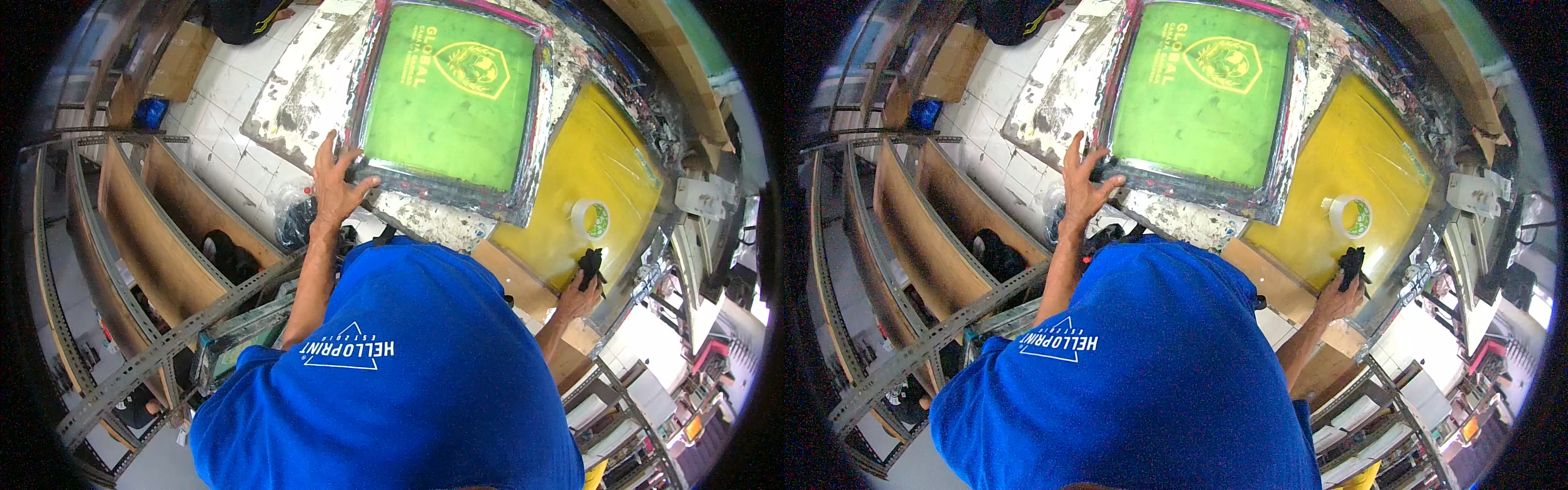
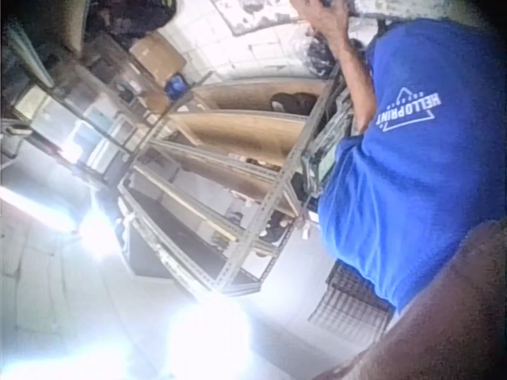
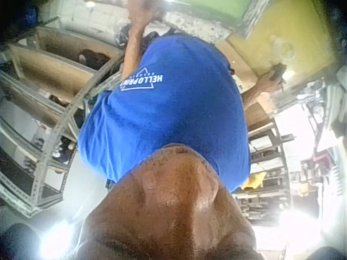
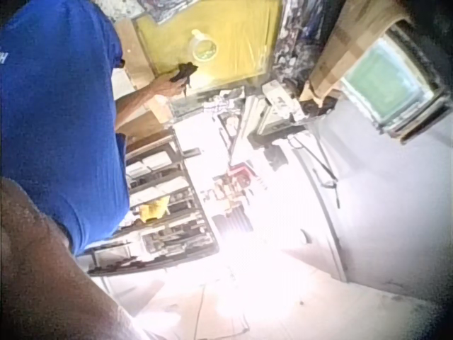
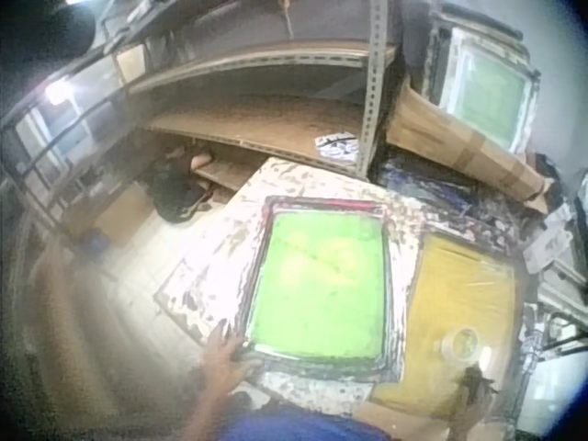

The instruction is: The person places a screen printing frame on a table and applies adhesive tape along its edges while wiping the mesh with a black cloth.

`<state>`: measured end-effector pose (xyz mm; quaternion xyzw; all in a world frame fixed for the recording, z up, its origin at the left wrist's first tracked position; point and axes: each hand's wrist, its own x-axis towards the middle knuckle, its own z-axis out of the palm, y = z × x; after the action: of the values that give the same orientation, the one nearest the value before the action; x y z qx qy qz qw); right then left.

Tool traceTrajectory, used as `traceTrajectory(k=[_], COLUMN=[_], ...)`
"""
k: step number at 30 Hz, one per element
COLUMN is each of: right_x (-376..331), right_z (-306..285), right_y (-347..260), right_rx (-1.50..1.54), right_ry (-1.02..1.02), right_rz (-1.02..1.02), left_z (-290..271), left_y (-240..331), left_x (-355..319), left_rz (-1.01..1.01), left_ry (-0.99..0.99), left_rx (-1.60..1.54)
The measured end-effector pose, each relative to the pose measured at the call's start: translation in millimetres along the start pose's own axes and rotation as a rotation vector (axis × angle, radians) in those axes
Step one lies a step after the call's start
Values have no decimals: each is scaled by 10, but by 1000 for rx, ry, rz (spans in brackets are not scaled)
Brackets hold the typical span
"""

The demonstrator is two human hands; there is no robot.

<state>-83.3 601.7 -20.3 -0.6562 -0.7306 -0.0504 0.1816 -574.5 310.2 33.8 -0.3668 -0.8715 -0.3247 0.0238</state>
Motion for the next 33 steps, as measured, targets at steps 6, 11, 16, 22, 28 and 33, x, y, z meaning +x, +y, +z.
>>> traceTrajectory(k=[6,11,16,22,28,33], right_x=[177,524,485,-46,344,551], right_z=[-513,-980,-765,-16,-110,12], right_y=[-468,-1724,-3147,-3910,-3379,-3091], right_rx=[298,735,638,390,62,130], right_ry=[22,-497,-682,-781,-869,-916], right_rz=[-134,-246,-839,-1215,-1014,-1015], left_z=[175,166,162,185,154,177], left_y=[-249,-271,-308,-283,-278,-287], left_x=[-172,-184,-182,-201,-238,-237], left_rz=[9,-6,-16,-56,-67,-54], left_ry=[-144,-147,-170,-152,-138,-119], left_rx=[-117,-131,-156,-177,-121,-147])
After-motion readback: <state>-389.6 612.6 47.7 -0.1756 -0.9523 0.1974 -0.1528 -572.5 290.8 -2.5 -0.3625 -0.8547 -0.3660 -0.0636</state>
